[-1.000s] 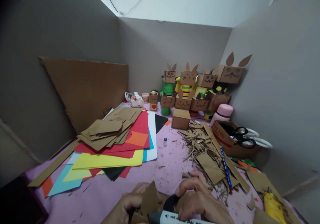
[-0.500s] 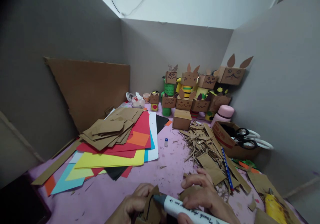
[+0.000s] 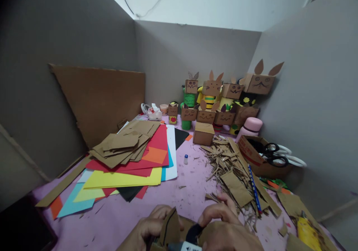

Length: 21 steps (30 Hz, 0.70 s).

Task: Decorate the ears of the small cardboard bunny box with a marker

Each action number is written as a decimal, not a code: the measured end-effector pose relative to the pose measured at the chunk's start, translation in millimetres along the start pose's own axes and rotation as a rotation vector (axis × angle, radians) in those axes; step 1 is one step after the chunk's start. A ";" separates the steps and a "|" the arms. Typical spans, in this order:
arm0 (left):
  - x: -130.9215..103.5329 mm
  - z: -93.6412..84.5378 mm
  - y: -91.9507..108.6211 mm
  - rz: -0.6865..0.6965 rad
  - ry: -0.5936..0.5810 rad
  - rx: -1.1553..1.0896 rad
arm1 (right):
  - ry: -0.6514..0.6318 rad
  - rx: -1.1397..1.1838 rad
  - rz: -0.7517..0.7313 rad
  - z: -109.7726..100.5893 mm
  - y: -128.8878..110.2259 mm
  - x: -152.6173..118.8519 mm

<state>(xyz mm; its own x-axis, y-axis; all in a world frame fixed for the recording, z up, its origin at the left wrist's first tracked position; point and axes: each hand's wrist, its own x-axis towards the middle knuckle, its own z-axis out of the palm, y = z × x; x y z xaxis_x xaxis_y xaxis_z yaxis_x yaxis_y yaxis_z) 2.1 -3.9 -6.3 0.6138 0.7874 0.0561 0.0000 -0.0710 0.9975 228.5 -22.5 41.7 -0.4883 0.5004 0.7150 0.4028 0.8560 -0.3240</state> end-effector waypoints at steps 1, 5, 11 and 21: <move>-0.4 0.0 0.1 0.001 0.008 -0.005 | 0.003 -0.002 0.018 1.6 1.7 -2.0; -0.6 -0.3 -1.0 0.005 -0.002 0.009 | 0.145 0.005 0.083 12.3 1.6 -15.6; -1.9 0.8 -7.5 0.056 0.029 -0.048 | 0.310 -0.012 0.252 15.4 -10.4 -18.4; -2.2 -0.6 2.3 -0.047 0.023 -0.068 | 0.185 -0.032 -0.023 6.6 -2.4 -5.6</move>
<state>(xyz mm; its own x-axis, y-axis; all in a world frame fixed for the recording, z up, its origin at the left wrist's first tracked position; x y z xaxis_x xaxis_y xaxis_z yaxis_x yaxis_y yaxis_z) 0.2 -5.5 -4.2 0.5960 0.8030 0.0090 -0.0257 0.0078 0.9996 225.2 -26.6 34.3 -0.3483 0.4459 0.8246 0.4192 0.8609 -0.2884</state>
